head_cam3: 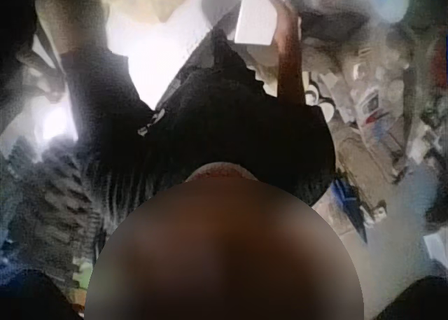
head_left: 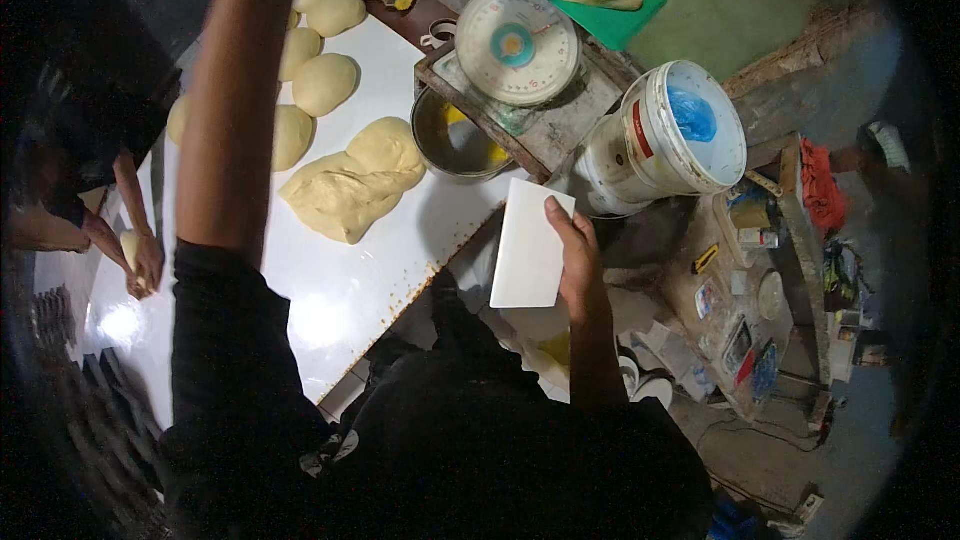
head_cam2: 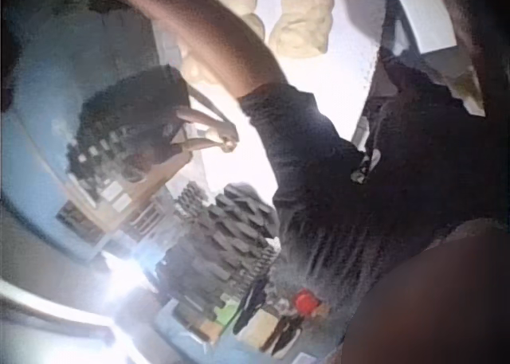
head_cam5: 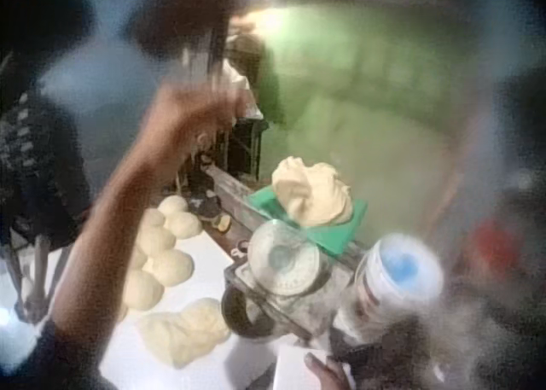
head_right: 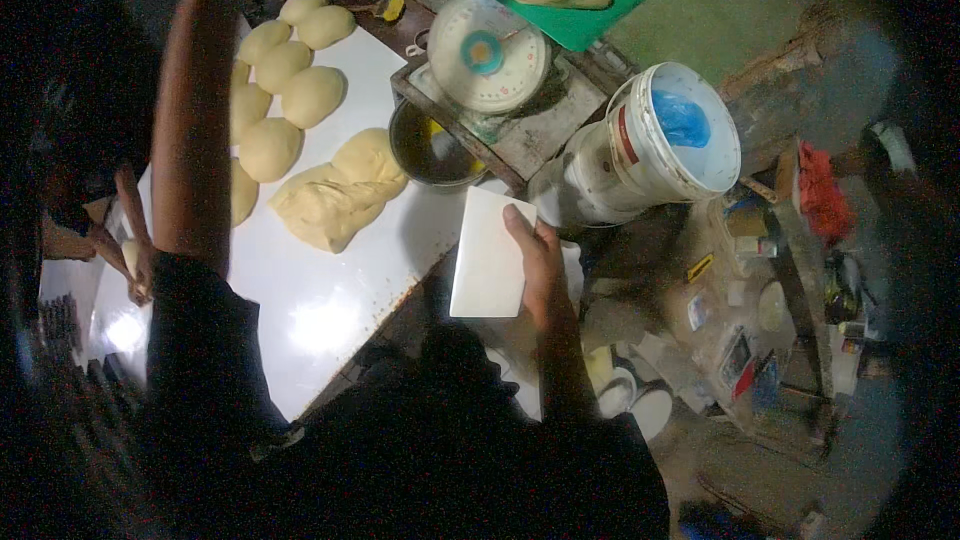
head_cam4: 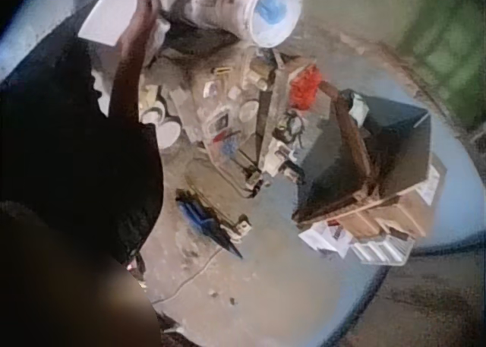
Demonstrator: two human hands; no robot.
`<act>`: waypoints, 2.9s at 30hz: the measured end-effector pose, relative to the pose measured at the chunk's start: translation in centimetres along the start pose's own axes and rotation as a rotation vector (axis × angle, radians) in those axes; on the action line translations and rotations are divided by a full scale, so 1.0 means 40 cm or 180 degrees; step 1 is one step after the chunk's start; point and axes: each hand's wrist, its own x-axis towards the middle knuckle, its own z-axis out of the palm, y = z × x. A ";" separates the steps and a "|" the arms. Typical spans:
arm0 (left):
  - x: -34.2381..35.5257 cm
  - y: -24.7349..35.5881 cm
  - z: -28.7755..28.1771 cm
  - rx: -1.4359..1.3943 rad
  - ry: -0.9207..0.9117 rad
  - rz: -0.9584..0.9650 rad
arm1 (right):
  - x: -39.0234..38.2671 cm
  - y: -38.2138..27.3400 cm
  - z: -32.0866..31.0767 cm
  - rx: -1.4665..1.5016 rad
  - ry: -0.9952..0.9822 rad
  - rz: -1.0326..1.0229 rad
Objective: The person kneads a large mass of dough on a table, uses a scraper to cut off portions of the dough, and places the portions onto a scale to weigh them.
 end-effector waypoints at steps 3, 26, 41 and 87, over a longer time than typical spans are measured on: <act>-0.155 -0.209 0.043 -0.0299 -0.0139 -0.1282 | -0.022 -0.049 -0.011 0.0052 0.0364 0.0086; -0.172 -0.321 0.497 0.0175 0.0878 -0.0416 | 0.520 -0.810 0.265 -0.4675 -0.0528 -0.4272; -0.158 -0.345 0.249 -0.4964 0.1180 -0.0870 | 0.540 -0.838 0.376 -0.5901 -0.1321 -0.3354; -0.675 -0.324 0.070 -0.0384 0.1534 -0.2009 | 0.595 -0.974 -0.287 -0.2153 0.0388 -0.1302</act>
